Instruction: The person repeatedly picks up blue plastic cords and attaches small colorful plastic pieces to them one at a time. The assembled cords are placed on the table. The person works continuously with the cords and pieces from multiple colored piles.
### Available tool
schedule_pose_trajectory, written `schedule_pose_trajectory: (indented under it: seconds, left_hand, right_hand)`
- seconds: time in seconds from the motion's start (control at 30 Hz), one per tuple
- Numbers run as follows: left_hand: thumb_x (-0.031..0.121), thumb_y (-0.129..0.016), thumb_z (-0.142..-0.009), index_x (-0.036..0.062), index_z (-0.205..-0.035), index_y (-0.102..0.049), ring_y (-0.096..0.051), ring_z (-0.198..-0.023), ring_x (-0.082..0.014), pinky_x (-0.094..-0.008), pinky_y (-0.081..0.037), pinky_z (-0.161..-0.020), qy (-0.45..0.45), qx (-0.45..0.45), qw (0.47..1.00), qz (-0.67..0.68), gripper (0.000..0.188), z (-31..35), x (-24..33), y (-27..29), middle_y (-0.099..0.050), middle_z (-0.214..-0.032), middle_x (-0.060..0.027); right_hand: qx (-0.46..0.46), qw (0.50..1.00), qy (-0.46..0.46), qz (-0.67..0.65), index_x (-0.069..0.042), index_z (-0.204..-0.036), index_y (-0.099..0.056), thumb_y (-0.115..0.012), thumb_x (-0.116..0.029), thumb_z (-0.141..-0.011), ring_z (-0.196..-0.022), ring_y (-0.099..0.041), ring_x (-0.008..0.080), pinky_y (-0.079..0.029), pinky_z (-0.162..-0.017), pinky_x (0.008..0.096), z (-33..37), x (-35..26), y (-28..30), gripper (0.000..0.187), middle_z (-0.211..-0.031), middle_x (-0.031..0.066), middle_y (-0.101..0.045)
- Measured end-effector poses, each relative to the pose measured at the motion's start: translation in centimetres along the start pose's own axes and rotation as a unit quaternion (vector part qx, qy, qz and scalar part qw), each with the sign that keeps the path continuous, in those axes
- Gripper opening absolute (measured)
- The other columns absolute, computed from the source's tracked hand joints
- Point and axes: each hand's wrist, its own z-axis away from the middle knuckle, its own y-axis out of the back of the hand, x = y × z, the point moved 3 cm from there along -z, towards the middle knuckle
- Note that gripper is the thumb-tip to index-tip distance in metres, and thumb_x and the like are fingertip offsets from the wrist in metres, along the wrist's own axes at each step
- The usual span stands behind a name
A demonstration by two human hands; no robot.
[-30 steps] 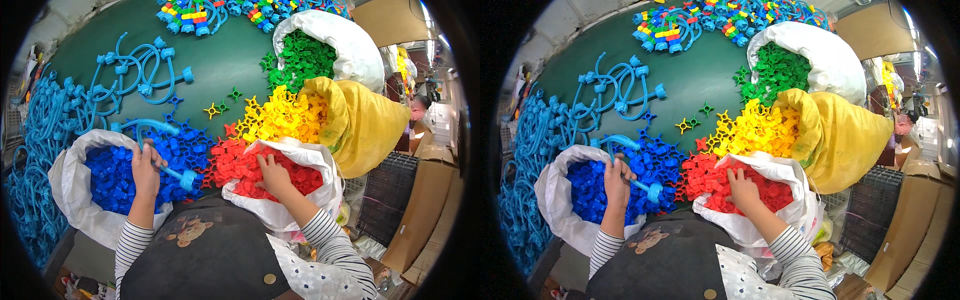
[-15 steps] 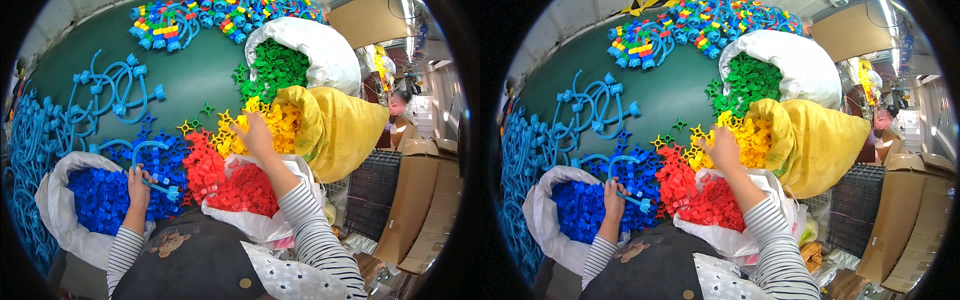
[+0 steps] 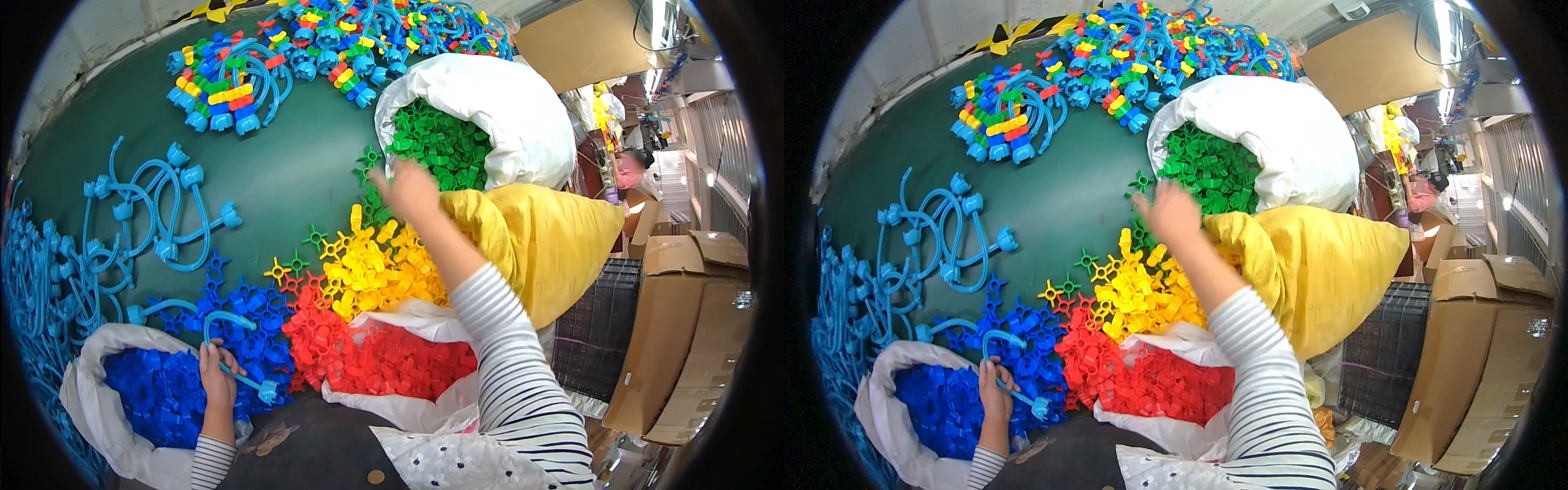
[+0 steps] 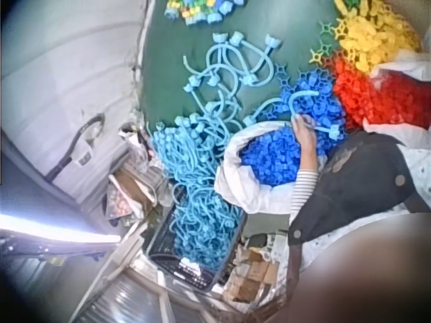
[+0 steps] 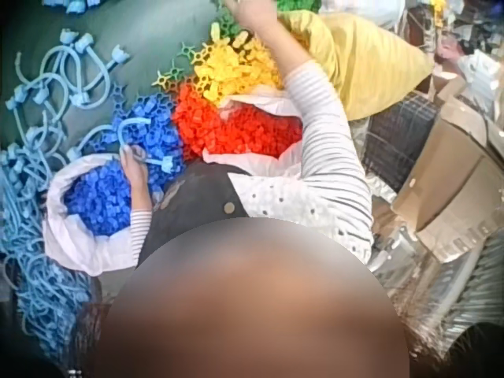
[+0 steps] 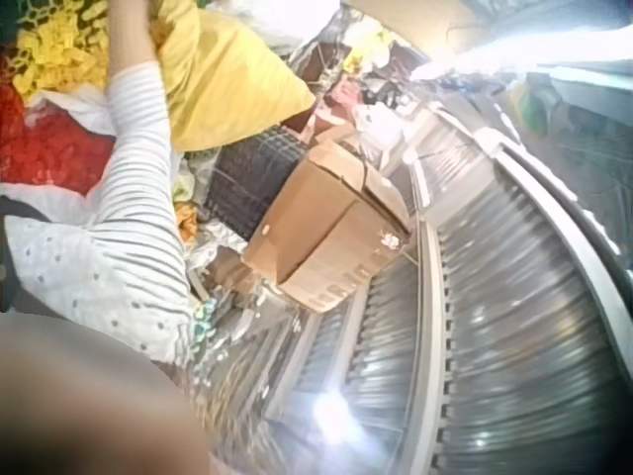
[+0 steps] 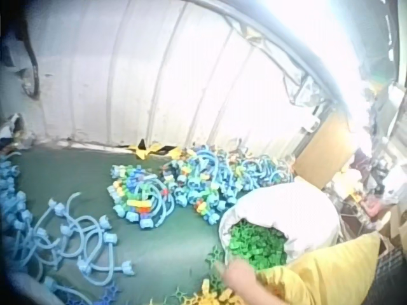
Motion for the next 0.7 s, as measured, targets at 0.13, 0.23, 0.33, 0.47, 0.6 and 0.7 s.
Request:
schedule_pose_trajectory:
  seconds: [0.13, 0.23, 0.33, 0.47, 0.6, 0.7]
  left_hand:
    - [0.031, -0.041, -0.106, 0.0035, -0.112, -0.046, -0.045, -0.050, -0.0146, -0.0327, -0.048, -0.042, 0.007, -0.013, 0.999, -0.029, 0.028, -0.4, 0.2, -0.2, -0.043, -0.065, -0.0045]
    - [0.031, -0.041, -0.106, 0.0036, -0.111, -0.046, -0.044, -0.048, -0.0146, -0.0325, -0.048, -0.041, 0.039, 0.017, 0.998, -0.042, 0.028, -0.7, 0.1, 0.0, -0.043, -0.064, -0.0045]
    - [0.031, -0.041, -0.106, 0.0040, -0.109, -0.046, -0.043, -0.047, -0.0147, -0.0327, -0.047, -0.039, 0.045, 0.016, 0.998, -0.039, 0.028, -0.6, 0.2, 0.0, -0.043, -0.064, -0.0048]
    - [0.032, -0.043, -0.105, 0.0044, -0.109, -0.046, -0.044, -0.046, -0.0151, -0.0326, -0.048, -0.040, 0.048, 0.002, 0.998, -0.045, 0.028, -0.6, 0.3, 0.0, -0.043, -0.064, -0.0053]
    - [0.031, -0.044, -0.105, 0.0040, -0.109, -0.047, -0.043, -0.046, -0.0146, -0.0318, -0.047, -0.039, 0.041, 0.000, 0.998, -0.040, 0.028, -0.6, 0.1, 0.1, -0.043, -0.063, -0.0051]
    - [0.030, -0.044, -0.105, 0.0036, -0.110, -0.047, -0.044, -0.046, -0.0147, -0.0321, -0.048, -0.039, 0.043, -0.005, 0.998, -0.035, 0.027, -0.7, 0.0, 0.1, -0.044, -0.064, -0.0053]
  right_hand:
    - [0.154, 0.967, -0.027, 0.200, -0.002, -0.118, -0.057, -0.070, -0.043, -0.083, -0.113, -0.055, 0.0326, -0.046, -0.096, 0.0460, -12.0, 5.5, 4.2, 0.056, -0.117, 0.0137, -0.058]
    - [0.089, 0.995, 0.001, 0.054, -0.004, -0.134, -0.048, -0.069, -0.045, -0.083, -0.124, -0.051, 0.0360, -0.040, -0.104, 0.0486, -17.4, 7.4, 3.5, 0.069, -0.133, 0.0212, -0.054]
    - [0.211, 0.968, 0.082, 0.108, -0.007, -0.139, -0.045, -0.068, -0.050, -0.082, -0.128, -0.048, 0.0395, -0.037, -0.108, 0.0486, -18.6, 7.7, 1.8, 0.074, -0.137, 0.0229, -0.052]
    - [0.194, 0.973, 0.122, 0.038, -0.010, -0.142, -0.045, -0.068, -0.054, -0.080, -0.130, -0.044, 0.0432, -0.034, -0.111, 0.0483, -18.3, 8.3, 1.1, 0.079, -0.139, 0.0240, -0.050]
    - [0.114, 0.990, 0.014, 0.076, -0.009, -0.138, -0.050, -0.067, -0.058, -0.078, -0.131, -0.044, 0.0421, -0.035, -0.110, 0.0490, -14.2, 8.7, 1.8, 0.079, -0.138, 0.0266, -0.049]
    - [-0.021, 0.996, -0.065, 0.051, -0.013, -0.137, -0.053, -0.066, -0.061, -0.077, -0.134, -0.040, 0.0430, -0.034, -0.112, 0.0493, -11.2, 8.3, 2.6, 0.078, -0.143, 0.0223, -0.047]
